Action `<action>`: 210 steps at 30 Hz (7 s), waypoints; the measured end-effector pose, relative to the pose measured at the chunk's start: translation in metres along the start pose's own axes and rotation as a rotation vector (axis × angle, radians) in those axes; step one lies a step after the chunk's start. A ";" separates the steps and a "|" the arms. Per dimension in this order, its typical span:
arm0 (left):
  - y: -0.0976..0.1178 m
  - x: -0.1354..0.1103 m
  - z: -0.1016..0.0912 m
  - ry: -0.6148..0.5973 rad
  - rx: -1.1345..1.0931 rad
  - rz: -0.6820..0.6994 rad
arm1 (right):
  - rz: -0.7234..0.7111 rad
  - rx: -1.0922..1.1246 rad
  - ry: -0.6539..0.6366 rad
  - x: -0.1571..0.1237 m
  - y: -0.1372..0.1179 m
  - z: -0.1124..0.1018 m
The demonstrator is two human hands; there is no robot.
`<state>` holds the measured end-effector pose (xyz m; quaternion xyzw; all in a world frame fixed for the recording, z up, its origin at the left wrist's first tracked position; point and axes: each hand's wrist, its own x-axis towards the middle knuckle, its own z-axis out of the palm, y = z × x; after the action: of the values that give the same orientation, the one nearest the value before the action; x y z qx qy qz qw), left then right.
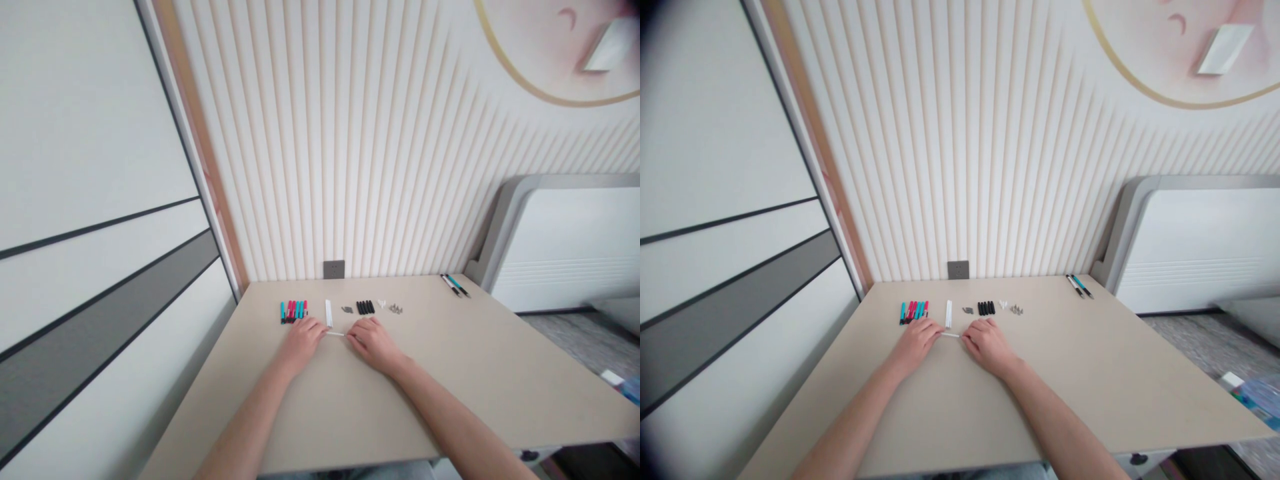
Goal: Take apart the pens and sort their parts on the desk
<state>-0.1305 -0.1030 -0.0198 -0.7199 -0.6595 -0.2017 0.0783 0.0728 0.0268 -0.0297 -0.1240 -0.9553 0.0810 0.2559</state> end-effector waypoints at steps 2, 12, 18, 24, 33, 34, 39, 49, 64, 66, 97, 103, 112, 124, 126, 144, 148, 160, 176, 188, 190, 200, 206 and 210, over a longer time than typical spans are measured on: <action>0.001 0.000 0.001 -0.007 0.004 0.020 | -0.036 0.004 -0.003 0.000 -0.003 0.001; 0.015 0.000 -0.005 -0.003 0.156 0.105 | -0.041 -0.067 0.083 0.003 -0.016 0.003; 0.015 0.002 0.001 0.042 0.105 0.085 | -0.060 -0.082 0.105 0.003 -0.019 0.000; -0.002 0.001 0.006 0.259 -0.058 -0.179 | 0.034 -0.078 0.113 0.004 -0.012 0.000; -0.013 0.030 0.004 -0.053 0.162 -0.270 | 0.375 -0.127 0.100 0.004 0.005 -0.003; -0.014 0.036 0.002 -0.114 0.201 -0.275 | 0.394 -0.132 0.098 0.004 0.006 -0.003; -0.014 0.053 0.002 -0.168 0.230 -0.265 | 0.436 -0.183 0.077 0.006 0.008 0.002; -0.006 0.047 0.011 -0.145 0.248 -0.270 | 0.401 -0.303 -0.071 0.043 0.008 0.015; 0.004 0.029 0.007 -0.108 0.134 -0.222 | 0.377 -0.279 -0.088 0.057 0.021 0.018; 0.004 0.029 0.008 -0.105 0.125 -0.217 | 0.317 -0.251 -0.102 0.056 0.023 0.016; -0.002 0.026 0.013 -0.093 0.116 -0.188 | 0.303 -0.151 -0.124 0.068 0.039 0.030; 0.000 0.027 0.011 -0.090 0.120 -0.224 | 0.328 -0.159 -0.105 0.067 0.041 0.030; -0.004 0.026 0.008 -0.140 0.155 -0.245 | 0.365 -0.143 -0.153 0.067 0.040 0.027; 0.001 0.030 0.004 -0.181 0.134 -0.252 | 0.365 -0.082 -0.145 0.063 0.035 0.005; 0.001 0.030 0.003 -0.187 0.134 -0.254 | 0.373 -0.016 -0.172 0.056 0.035 -0.005; 0.002 0.032 0.014 -0.031 0.051 -0.169 | 0.458 0.245 -0.174 0.005 0.036 -0.015; 0.005 0.032 0.015 -0.027 0.020 -0.122 | 0.566 0.205 -0.006 0.006 0.050 -0.007; 0.005 0.032 0.016 -0.049 0.005 -0.105 | 0.767 -0.014 0.028 0.001 0.075 0.006; 0.009 0.033 0.012 -0.084 0.035 -0.113 | 0.772 -0.123 -0.042 0.004 0.059 0.003; 0.008 0.032 0.014 -0.086 0.036 -0.115 | 0.748 -0.085 -0.003 0.007 0.063 0.009; 0.008 0.032 0.013 -0.085 0.031 -0.120 | 0.748 -0.074 -0.007 0.007 0.064 0.009; 0.007 0.032 0.015 -0.077 0.019 -0.116 | 0.739 -0.061 -0.007 0.007 0.065 0.010; 0.006 0.032 0.015 -0.080 0.017 -0.116 | 0.738 -0.082 -0.036 0.008 0.061 0.007; 0.007 0.032 0.014 -0.079 0.020 -0.119 | 0.732 -0.060 -0.007 0.005 0.058 0.005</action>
<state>-0.1196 -0.0692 -0.0185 -0.6859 -0.7058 -0.1706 0.0471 0.0772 0.0833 -0.0445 -0.4647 -0.8506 0.1396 0.2028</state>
